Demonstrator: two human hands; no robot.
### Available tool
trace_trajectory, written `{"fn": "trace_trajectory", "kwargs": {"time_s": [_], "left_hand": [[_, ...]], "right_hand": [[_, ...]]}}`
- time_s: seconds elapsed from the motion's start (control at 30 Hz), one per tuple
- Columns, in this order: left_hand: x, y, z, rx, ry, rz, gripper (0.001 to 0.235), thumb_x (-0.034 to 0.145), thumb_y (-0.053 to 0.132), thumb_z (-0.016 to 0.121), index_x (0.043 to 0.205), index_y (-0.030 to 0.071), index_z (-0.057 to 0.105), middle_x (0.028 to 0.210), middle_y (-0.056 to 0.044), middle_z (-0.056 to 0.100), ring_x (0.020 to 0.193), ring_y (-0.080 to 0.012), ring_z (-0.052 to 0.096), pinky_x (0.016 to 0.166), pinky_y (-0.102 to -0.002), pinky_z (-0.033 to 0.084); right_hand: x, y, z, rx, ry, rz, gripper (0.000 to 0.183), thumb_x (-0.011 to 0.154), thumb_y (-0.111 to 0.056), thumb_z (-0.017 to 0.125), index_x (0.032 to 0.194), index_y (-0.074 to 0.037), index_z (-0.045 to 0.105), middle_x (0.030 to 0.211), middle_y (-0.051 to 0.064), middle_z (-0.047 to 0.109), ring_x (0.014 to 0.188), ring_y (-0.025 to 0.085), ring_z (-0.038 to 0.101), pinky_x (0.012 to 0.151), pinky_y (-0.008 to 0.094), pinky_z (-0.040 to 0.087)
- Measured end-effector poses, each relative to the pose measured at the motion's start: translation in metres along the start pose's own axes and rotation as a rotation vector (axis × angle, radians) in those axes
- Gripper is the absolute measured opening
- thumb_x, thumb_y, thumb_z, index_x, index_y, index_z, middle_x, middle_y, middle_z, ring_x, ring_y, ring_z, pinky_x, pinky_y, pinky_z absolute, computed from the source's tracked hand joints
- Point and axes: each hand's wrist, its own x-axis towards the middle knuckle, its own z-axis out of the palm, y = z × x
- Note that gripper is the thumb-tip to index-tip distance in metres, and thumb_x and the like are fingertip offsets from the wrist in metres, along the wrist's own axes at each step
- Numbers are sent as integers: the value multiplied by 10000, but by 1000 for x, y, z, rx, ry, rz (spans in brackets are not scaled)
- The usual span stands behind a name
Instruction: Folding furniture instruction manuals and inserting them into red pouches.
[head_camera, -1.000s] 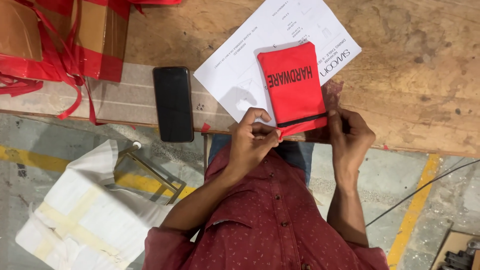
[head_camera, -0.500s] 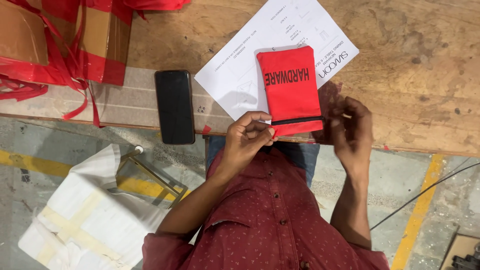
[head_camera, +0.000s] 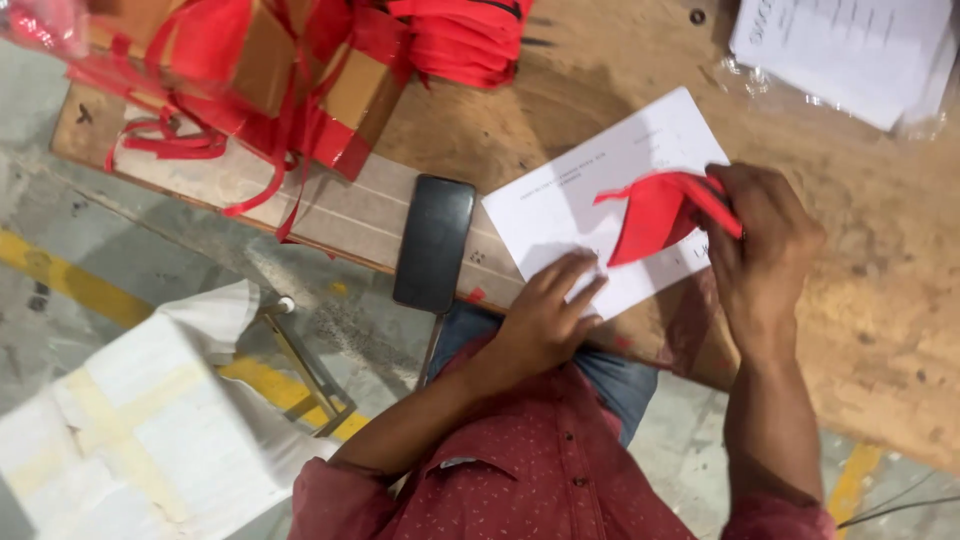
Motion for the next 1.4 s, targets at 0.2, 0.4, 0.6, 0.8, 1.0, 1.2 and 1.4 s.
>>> {"fn": "trace_trajectory", "kwargs": {"time_s": [0.2,0.4,0.6,0.8,1.0,1.2,1.4], "left_hand": [[-13,-8,5,144,22,89,403,944,228,689,1277,7,645,1470,-237,540,1393,-389,501,1137,-492,448],[-13,-14,5,134,19,83,390,950,237,664,1259,-1,650,1439,-243,560,1387,-378,494,1137,-487,453],[-17,-23,6,178,-5,117,409,903,197,667,1253,-13,637,1444,-233,567,1401,-364,506,1153,-468,463],[-15,-24,7,164,-23,139,396,931,181,655,1276,-11,631,1453,-250,554,1400,-376,498,1152,-475,454],[-12,-14,-6,28,-69,93,488,962,337,698,1314,9,617,1503,-247,515,1438,-387,457,1174,-507,416],[-11,-16,-6,-1,-247,146,647,781,396,768,1289,11,658,1488,-221,500,1411,-412,408,1162,-540,367],[-13,-34,9,-128,-231,44,309,855,132,795,1140,30,736,1378,-166,647,1423,-341,498,1197,-464,442]], "right_hand": [[124,5,37,315,-15,30,127,1082,105,528,1071,50,642,877,68,612,739,150,586,626,288,451],[206,10,143,243,-4,-414,281,958,211,548,1161,70,682,1055,199,685,954,348,646,811,398,516],[180,28,224,152,-189,-469,528,786,178,554,1285,50,668,1296,276,655,1185,466,631,1010,473,532],[176,33,195,122,-304,-377,540,841,195,566,1358,42,596,1345,259,590,1151,448,638,967,482,542],[142,29,143,149,-221,-230,660,863,241,502,1485,20,512,1396,237,499,974,341,648,797,420,529],[39,23,56,261,-119,-77,493,927,256,498,1356,44,613,1304,171,580,977,213,694,736,298,521],[-118,34,6,304,118,258,269,1008,227,542,1192,84,678,1085,137,664,916,158,670,794,261,523]]}}
